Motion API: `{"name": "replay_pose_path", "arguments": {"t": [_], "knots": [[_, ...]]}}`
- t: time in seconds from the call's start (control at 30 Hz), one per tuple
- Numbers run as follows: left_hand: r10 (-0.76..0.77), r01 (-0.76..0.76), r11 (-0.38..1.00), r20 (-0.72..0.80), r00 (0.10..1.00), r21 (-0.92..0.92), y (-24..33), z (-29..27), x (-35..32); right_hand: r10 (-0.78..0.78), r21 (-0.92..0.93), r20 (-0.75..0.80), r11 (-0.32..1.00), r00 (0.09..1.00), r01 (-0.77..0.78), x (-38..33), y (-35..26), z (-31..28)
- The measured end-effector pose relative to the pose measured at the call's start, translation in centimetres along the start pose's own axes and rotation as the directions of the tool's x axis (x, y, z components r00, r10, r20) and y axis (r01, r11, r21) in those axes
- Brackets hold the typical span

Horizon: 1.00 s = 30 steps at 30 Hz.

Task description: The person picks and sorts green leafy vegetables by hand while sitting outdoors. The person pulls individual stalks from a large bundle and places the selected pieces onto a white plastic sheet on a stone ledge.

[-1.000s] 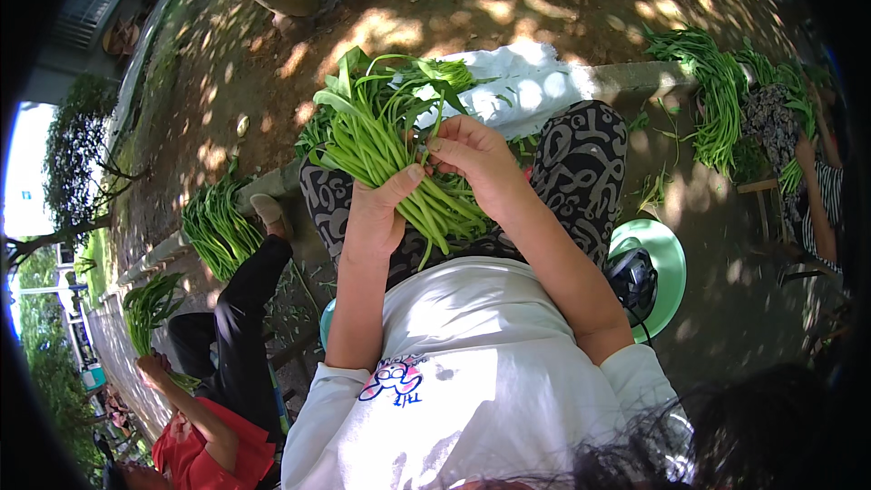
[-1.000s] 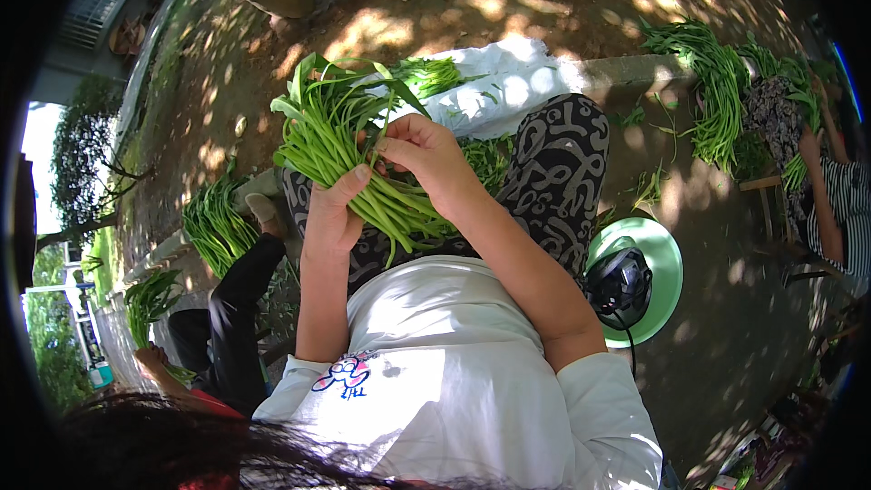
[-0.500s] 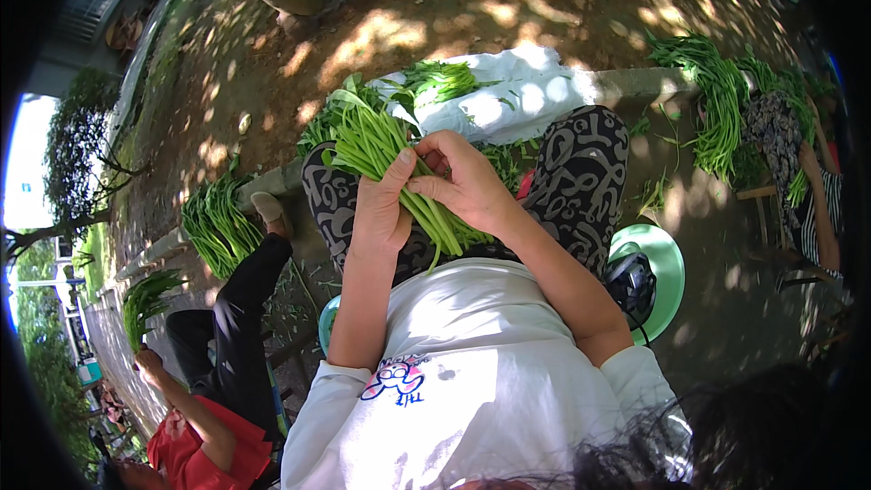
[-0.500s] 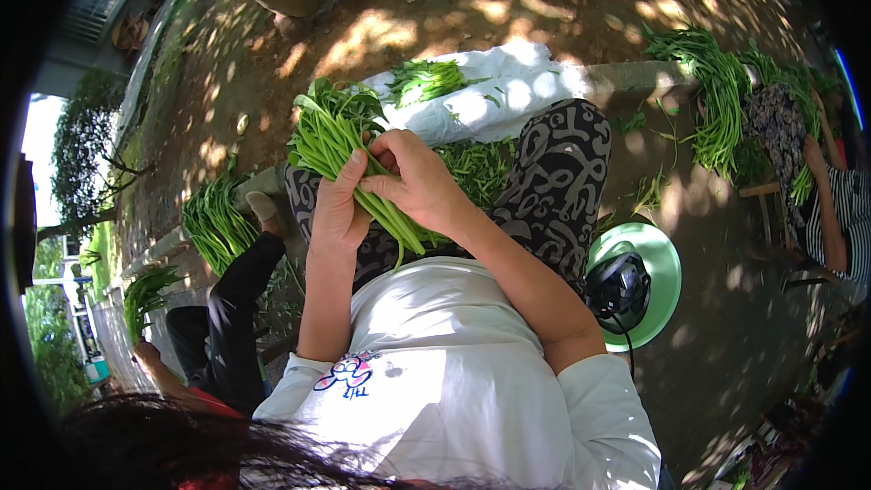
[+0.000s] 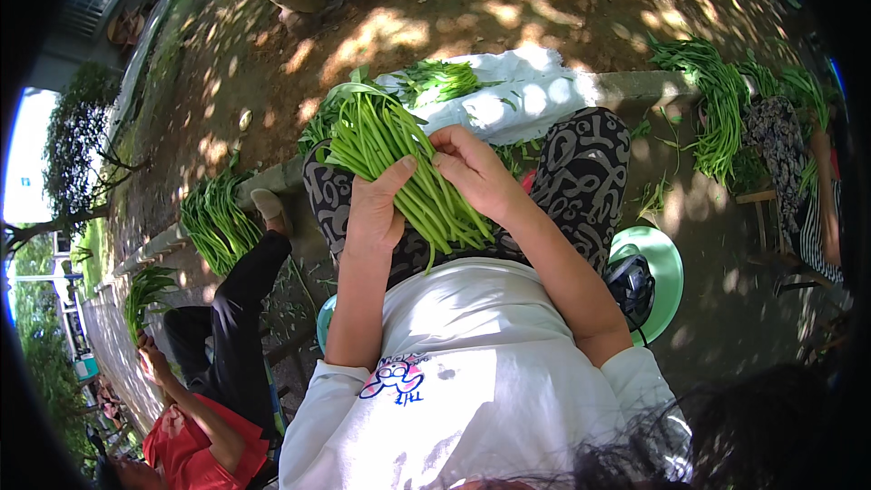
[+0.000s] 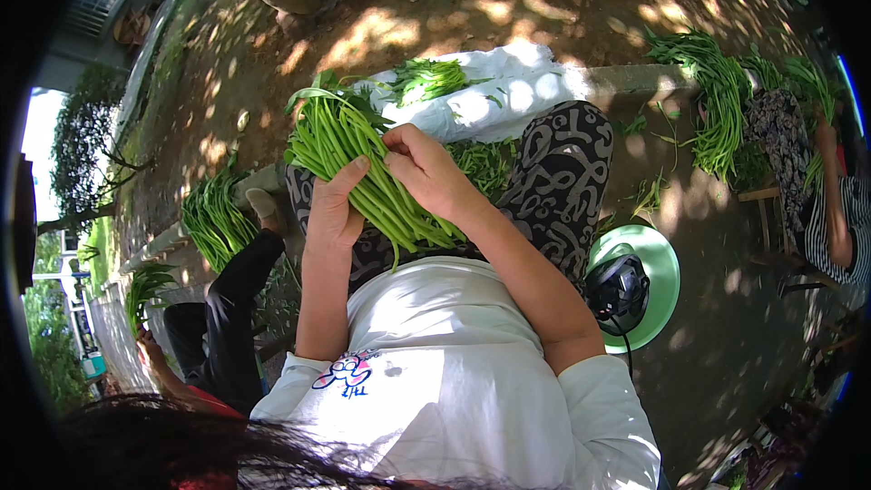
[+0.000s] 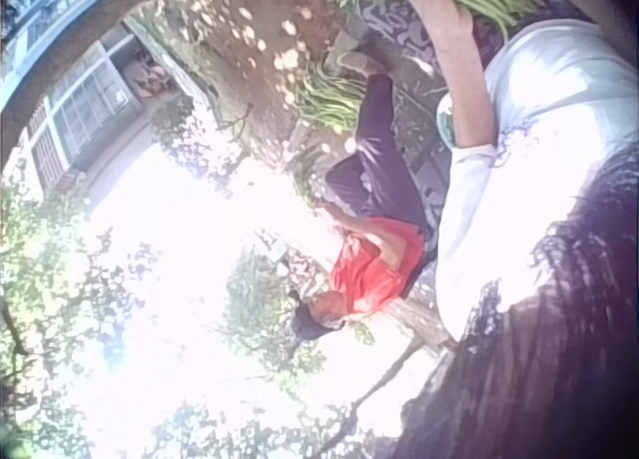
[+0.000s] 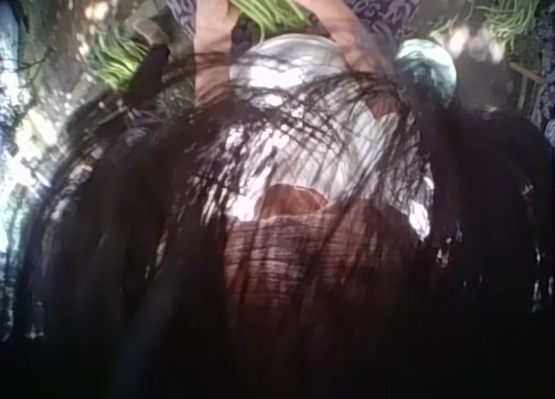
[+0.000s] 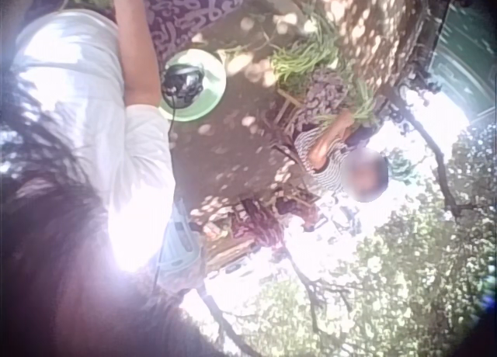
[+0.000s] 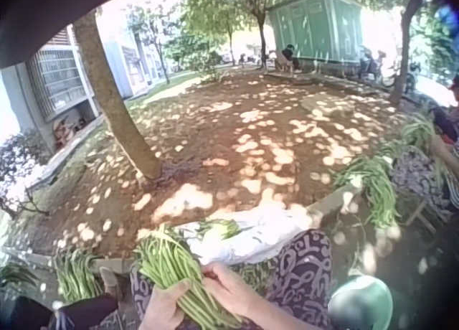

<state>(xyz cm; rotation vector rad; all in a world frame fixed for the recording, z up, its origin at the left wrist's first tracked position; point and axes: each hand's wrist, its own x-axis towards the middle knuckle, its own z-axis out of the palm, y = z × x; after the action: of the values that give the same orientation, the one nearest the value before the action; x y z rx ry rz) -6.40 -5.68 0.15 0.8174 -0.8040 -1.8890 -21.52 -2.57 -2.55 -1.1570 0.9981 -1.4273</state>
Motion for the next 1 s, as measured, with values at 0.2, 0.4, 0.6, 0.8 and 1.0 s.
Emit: {"name": "replay_pose_path", "arguments": {"t": [0.2, 0.4, 0.6, 0.8, 1.0], "knots": [[0.041, -0.040, 0.998, -0.024, 0.999, 0.037, -0.2, -0.1, 0.1, -0.164, -0.465, 0.022, 0.872, 0.986, 0.156, -0.5, -0.4, 0.5], [-0.013, 0.015, 0.998, -0.035, 0.999, 0.061, 0.1, -0.2, -0.1, 0.055, -0.286, 0.038, 0.957, 0.998, -0.041, -0.3, -1.3, -0.8], [-0.037, 0.037, 0.999, -0.060, 0.997, -0.006, 0.7, -0.8, 0.2, 0.259, 0.399, -0.100, 0.895, 0.961, -0.200, 0.3, -0.8, -2.2], [-0.045, 0.044, 0.996, -0.016, 0.999, -0.072, 0.6, -0.3, 0.1, 0.129, -0.100, 0.049, 0.987, 0.990, -0.123, 0.0, -1.0, -0.8], [-0.006, 0.005, 0.999, -0.026, 1.000, -0.038, 0.5, 0.0, -0.1, 0.151, -0.318, 0.118, 0.942, 0.982, -0.106, -0.1, -1.2, -0.6]]}}
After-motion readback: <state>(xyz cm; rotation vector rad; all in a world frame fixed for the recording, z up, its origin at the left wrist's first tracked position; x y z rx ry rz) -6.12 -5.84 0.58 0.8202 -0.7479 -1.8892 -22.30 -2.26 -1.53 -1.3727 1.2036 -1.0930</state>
